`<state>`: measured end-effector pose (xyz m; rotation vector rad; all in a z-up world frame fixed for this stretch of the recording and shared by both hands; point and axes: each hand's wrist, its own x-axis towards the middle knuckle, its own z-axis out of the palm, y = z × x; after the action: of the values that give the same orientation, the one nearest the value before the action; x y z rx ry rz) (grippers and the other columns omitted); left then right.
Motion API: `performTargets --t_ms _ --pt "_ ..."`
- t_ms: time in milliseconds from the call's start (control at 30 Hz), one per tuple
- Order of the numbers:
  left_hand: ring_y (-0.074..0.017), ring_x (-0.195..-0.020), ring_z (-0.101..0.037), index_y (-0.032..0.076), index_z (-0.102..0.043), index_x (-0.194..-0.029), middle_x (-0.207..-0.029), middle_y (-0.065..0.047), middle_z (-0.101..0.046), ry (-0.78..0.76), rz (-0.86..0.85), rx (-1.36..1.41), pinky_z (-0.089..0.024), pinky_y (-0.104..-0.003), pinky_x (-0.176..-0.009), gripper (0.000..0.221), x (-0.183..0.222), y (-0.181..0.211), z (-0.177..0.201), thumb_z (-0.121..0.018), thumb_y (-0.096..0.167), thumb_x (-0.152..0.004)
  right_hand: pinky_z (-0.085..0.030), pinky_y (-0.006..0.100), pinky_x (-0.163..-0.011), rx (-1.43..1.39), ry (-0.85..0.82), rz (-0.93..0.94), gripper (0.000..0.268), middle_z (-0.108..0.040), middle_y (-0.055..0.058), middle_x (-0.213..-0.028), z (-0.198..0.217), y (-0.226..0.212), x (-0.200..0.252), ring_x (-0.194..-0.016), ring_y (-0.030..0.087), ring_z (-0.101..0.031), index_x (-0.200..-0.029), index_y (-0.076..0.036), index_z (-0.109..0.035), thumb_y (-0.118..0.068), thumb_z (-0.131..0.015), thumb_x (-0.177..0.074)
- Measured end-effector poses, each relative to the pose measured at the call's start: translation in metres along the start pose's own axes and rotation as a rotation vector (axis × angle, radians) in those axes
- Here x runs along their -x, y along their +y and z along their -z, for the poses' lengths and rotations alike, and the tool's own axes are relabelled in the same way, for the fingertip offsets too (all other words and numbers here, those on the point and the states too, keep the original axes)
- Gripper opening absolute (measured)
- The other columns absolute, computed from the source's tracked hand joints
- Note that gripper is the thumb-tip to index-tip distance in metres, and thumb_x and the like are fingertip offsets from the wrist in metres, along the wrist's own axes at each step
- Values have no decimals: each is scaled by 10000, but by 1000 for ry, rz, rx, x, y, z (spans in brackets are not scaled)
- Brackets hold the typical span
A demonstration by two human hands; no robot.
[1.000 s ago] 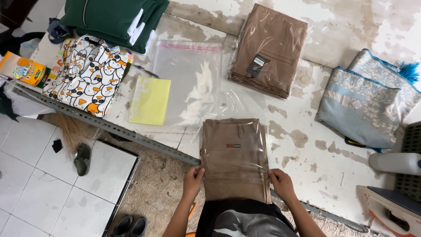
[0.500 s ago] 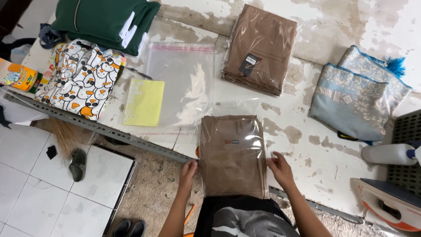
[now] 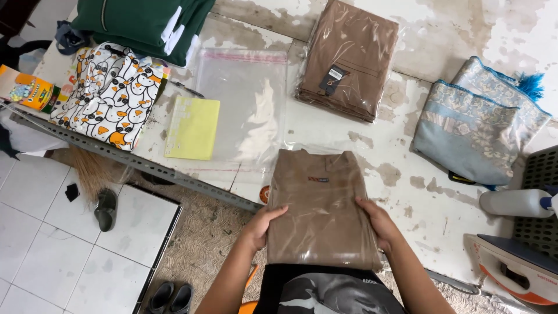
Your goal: A person takes a pair of pants from a basket, folds them neatly on a table, and then packages them into a clear plastic bag.
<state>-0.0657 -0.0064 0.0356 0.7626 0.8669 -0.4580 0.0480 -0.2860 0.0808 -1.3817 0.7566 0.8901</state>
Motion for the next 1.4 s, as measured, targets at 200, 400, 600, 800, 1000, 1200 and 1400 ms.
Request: performTargets --t_ms 200,400,600,800,1000,1200,1400 --pt "-303 -838 -745 -90 -724 -1018 -960 -217 -769 14 196 201 -620 -374 -794 319 43 -67 11 -812 120 -796 -514 460 -944 -174 36 -146 501 -675 298 -1270 -3 19 100 -1070 405 -646 -1401 50 -545 -97 -609 -926" --pt "-349 -850 -725 16 -506 -1213 -1054 -236 -730 114 202 72 -623 -459 -687 613 64 -40 -21 -858 84 -715 -515 460 -951 -140 73 -20 471 -687 292 -1273 1 17 113 -1077 398 -652 -1389 51 -565 -76 -597 -936" --pt "-358 -1493 -375 95 -110 -1606 -1634 -171 -345 190 106 -587 -282 -516 -1234 1333 27 23 -51 -830 560 -586 -502 435 -1011 -63 74 239 628 -613 197 -1384 33 17 44 -1199 341 -613 -1503 -40 -474 -233 -581 -915" --pt "-323 -1340 -564 -19 -482 -1416 -1492 -176 -529 83 26 -333 -594 -382 -1013 759 -11 12 -28 -772 310 -797 -602 536 -924 137 21 103 890 -559 266 -1435 14 30 25 -1233 424 -641 -1571 -160 -254 -232 -695 -802" --pt "-256 -1138 -699 5 -565 -1387 -1271 -167 -721 65 -258 -239 -583 -350 -957 721 -47 -55 34 -836 -19 -719 -608 429 -754 526 151 213 1145 -501 161 -1493 37 74 6 -768 338 -754 -1654 -250 -92 -226 -812 -764" --pt "-306 -1128 -697 105 -530 -1400 -1365 -159 -626 61 -271 -282 -603 -368 -901 709 -48 -82 49 -813 -23 -763 -590 452 -936 763 143 310 1227 -463 159 -1559 61 100 -21 -1025 340 -769 -1651 -234 -27 -233 -858 -748" --pt "-340 -1391 -463 108 -465 -1448 -1475 -144 -518 465 -978 -1124 -417 -522 -1110 661 5 -37 9 -655 319 -852 -254 663 -1166 1114 520 646 1540 -123 231 -1679 51 71 -6 -1531 425 -198 -1629 -79 66 -752 -774 -527"
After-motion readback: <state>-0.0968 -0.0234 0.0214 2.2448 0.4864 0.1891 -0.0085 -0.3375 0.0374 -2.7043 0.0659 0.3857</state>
